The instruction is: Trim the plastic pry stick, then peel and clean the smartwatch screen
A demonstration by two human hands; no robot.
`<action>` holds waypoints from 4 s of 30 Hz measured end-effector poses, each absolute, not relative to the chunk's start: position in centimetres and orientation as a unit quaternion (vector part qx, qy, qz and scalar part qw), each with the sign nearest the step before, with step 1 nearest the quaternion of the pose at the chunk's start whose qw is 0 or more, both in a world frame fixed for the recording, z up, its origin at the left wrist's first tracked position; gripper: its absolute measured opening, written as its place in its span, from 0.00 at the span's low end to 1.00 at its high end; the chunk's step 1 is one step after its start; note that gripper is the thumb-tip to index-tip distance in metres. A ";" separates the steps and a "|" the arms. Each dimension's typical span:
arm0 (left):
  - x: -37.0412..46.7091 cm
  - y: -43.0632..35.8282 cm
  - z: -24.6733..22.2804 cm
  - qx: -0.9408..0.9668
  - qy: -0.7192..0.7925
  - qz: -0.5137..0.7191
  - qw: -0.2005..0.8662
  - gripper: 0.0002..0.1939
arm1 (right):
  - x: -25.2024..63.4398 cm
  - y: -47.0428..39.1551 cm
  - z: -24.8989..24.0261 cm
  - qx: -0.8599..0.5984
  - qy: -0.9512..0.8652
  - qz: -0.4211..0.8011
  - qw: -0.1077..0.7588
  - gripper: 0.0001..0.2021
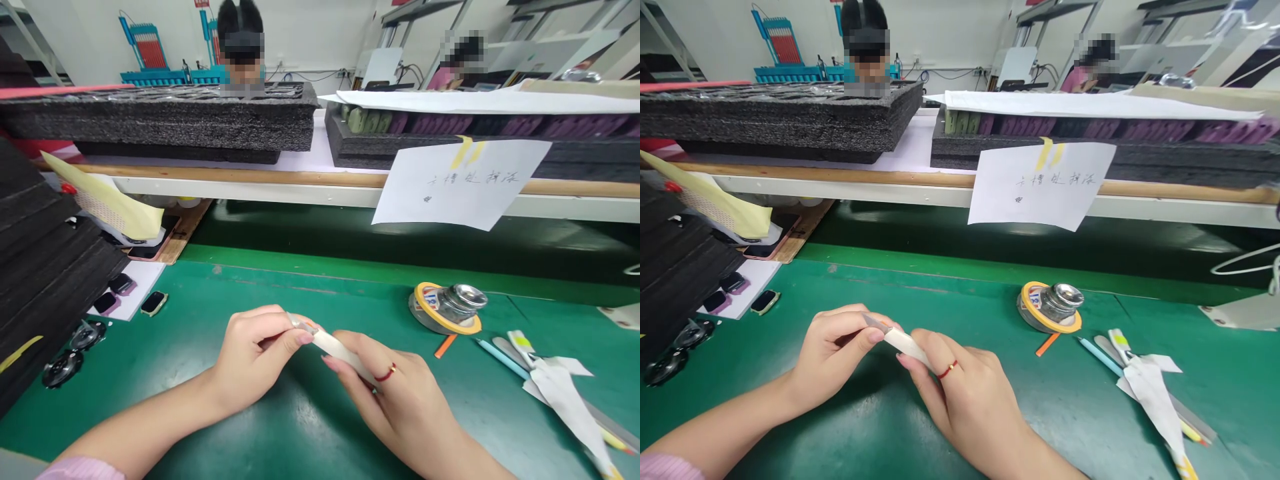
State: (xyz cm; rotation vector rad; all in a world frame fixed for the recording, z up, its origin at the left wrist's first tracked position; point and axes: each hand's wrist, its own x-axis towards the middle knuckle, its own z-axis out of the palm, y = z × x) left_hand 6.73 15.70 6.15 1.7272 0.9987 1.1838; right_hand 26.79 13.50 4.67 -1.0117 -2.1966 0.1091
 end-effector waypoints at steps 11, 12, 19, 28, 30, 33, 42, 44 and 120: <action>7.0 15.9 5.8 0.665 0.424 0.472 0.394 0.14 | 26.3 13.5 4.1 -0.409 -0.843 -0.042 0.348 0.07; 7.0 15.9 5.7 0.665 0.427 0.470 0.393 0.14 | 26.3 13.5 4.0 -0.411 -0.842 -0.050 0.347 0.07; 7.2 16.0 5.4 0.653 0.442 0.469 0.398 0.15 | 26.1 13.4 3.8 -0.420 -0.836 -0.059 0.348 0.07; 7.0 16.0 5.8 0.640 0.439 0.421 0.470 0.19 | 26.5 13.8 4.7 -0.410 -0.835 0.059 0.362 0.06; 6.9 15.7 6.0 0.643 0.425 0.414 0.484 0.19 | 26.7 13.7 4.9 -0.410 -0.837 0.059 0.358 0.05; 6.9 15.4 6.2 0.647 0.420 0.408 0.489 0.18 | 26.8 13.7 5.1 -0.409 -0.839 0.072 0.352 0.05; 6.9 15.1 6.3 0.683 0.396 0.423 0.446 0.18 | 26.8 13.9 4.9 -0.405 -0.841 0.053 0.356 0.08; 6.9 15.1 6.2 0.688 0.385 0.435 0.434 0.17 | 26.8 13.9 4.9 -0.401 -0.841 0.044 0.361 0.07; 7.1 15.3 6.0 0.653 0.375 0.484 0.447 0.13 | 26.3 13.5 5.0 -0.377 -0.841 0.037 0.386 0.06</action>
